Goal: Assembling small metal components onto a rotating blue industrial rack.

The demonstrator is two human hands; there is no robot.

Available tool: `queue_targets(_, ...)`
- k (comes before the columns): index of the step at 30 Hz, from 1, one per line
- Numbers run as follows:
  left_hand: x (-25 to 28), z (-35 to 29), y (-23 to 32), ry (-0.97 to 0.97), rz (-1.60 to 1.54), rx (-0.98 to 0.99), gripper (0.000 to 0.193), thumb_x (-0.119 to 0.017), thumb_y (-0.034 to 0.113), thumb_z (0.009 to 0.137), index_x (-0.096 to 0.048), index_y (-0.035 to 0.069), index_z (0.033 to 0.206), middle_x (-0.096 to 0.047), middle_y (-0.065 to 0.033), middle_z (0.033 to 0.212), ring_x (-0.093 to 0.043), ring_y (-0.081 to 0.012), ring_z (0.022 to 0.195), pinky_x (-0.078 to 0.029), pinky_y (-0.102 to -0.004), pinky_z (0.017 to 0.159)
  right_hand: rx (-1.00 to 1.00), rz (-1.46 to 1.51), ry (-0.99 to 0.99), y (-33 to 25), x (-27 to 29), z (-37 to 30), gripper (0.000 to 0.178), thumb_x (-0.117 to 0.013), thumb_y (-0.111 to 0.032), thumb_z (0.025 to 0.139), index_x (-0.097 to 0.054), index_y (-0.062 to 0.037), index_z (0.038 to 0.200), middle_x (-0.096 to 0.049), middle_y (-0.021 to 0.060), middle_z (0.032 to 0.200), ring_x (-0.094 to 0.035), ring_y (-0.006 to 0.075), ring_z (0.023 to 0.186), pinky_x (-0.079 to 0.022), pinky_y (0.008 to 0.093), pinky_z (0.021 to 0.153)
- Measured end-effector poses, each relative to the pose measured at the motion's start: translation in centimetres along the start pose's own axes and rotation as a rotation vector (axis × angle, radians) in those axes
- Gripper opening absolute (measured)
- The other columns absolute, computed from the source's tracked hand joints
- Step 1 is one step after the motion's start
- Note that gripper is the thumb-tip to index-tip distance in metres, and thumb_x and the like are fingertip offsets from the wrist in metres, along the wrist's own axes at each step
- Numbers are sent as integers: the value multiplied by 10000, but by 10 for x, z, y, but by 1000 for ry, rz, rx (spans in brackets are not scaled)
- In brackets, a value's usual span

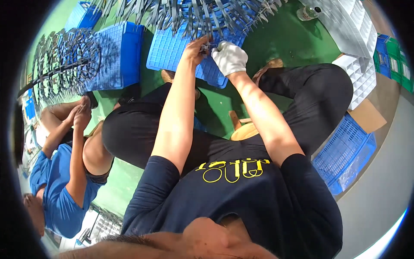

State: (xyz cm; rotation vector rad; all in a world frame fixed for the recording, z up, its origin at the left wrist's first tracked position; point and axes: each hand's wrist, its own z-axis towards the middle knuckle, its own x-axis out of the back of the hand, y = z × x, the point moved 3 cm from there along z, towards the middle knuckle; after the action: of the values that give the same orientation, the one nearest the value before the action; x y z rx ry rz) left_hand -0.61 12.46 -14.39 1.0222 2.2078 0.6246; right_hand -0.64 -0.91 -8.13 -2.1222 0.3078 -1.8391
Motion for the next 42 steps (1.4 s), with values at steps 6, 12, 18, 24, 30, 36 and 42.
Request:
queue_targets(6,0,7,-3,-7,42,19,196,-752,181,766,-684,12,839,-648,-81,782,-501,-125,516,-386,-228,407,38,-40,64,3,-7,1,245,-591,-358,733,-653,-141,639,-660,29,644,-609,280,566,-477,342,531)
queue_targets(12,1,7,-3,-33,39,35,190,-770,170,742,-684,14,809,-630,-75,740,-504,-132,513,-380,-227,407,56,-40,29,2,-4,-1,253,-581,-359,748,-645,-137,644,-652,40,631,-603,284,548,-464,357,499)
queue_targets(18,-3,7,-5,-7,32,34,172,-774,148,727,-669,19,769,-614,-70,714,-494,-136,505,-375,-228,406,100,-55,94,7,-8,4,265,-565,-354,765,-631,-134,634,-646,52,621,-598,295,529,-454,380,472)
queue_targets(24,0,14,-10,17,-10,39,160,-777,112,707,-641,28,698,-600,-68,698,-477,-140,502,-370,-229,407,147,-58,106,2,-2,3,268,-556,-352,773,-629,-131,641,-651,53,634,-598,294,522,-450,384,462)
queue_targets(30,7,20,-15,36,-43,41,175,-779,82,691,-618,35,638,-588,-67,685,-463,-143,498,-366,-230,407,123,-174,84,-2,-5,8,263,-584,-376,763,-639,-149,641,-653,26,638,-604,277,552,-463,354,497)
queue_targets(36,19,-2,-14,-133,-252,158,208,-735,165,754,-629,14,851,-616,-84,761,-530,-165,560,-411,-232,433,110,-180,64,-1,-1,6,268,-581,-385,768,-646,-147,663,-657,27,645,-606,279,555,-465,361,497)
queue_targets(42,35,-24,-24,-192,-466,191,287,-682,233,809,-612,14,982,-632,-101,826,-586,-179,634,-447,-228,446,144,87,19,3,1,-10,232,-586,-342,771,-676,-130,744,-676,60,712,-618,274,612,-475,341,554)
